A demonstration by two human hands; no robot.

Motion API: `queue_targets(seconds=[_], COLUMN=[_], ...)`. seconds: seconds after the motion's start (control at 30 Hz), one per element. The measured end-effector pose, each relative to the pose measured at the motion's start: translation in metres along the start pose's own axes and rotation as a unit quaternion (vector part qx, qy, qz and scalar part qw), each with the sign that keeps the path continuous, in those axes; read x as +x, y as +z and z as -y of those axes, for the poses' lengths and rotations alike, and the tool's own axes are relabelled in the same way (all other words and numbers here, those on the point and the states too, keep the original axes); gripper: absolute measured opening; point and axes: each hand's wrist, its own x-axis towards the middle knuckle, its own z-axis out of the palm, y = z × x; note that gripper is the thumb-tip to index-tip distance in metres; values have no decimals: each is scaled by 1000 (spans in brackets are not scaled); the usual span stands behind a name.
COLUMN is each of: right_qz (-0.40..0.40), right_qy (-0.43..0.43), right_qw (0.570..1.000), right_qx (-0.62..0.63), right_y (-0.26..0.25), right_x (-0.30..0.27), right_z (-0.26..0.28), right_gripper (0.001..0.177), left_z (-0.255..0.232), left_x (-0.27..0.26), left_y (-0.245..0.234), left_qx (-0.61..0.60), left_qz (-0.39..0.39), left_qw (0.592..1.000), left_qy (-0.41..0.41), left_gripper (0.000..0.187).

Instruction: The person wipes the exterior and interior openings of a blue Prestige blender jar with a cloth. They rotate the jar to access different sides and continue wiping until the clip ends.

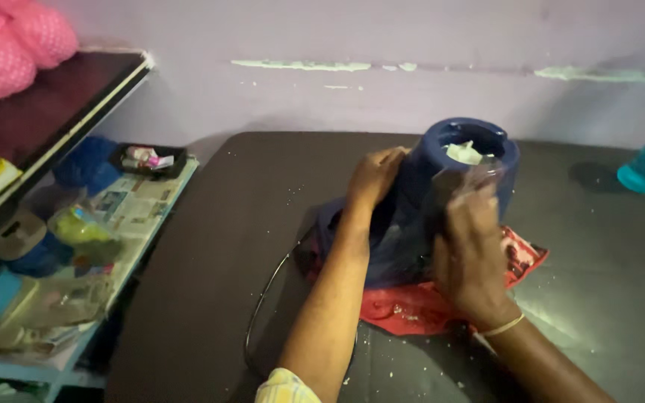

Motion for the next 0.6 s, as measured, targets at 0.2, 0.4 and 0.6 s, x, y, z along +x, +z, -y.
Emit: queue_targets(seconds=[0.2,0.4,0.6], right_qz=[41,-33,21], right_qy=[-26,128,56], right_qw=[997,991,998], right_qx=[-55,15,-27], right_y=[-15,-23,-15], right_x=[-35,-24,-12], right_z=[-33,-32,-10], right_gripper=[31,17,13], left_z=[-7,29,67], left_x=[-1,14,28], left_y=[-7,0,0], left_qx=[-4,-85,-101], left_qz=[11,27,35], left_qw=[1000,995,994], left_qy=[-7,43,-1], left_gripper=[41,44,46])
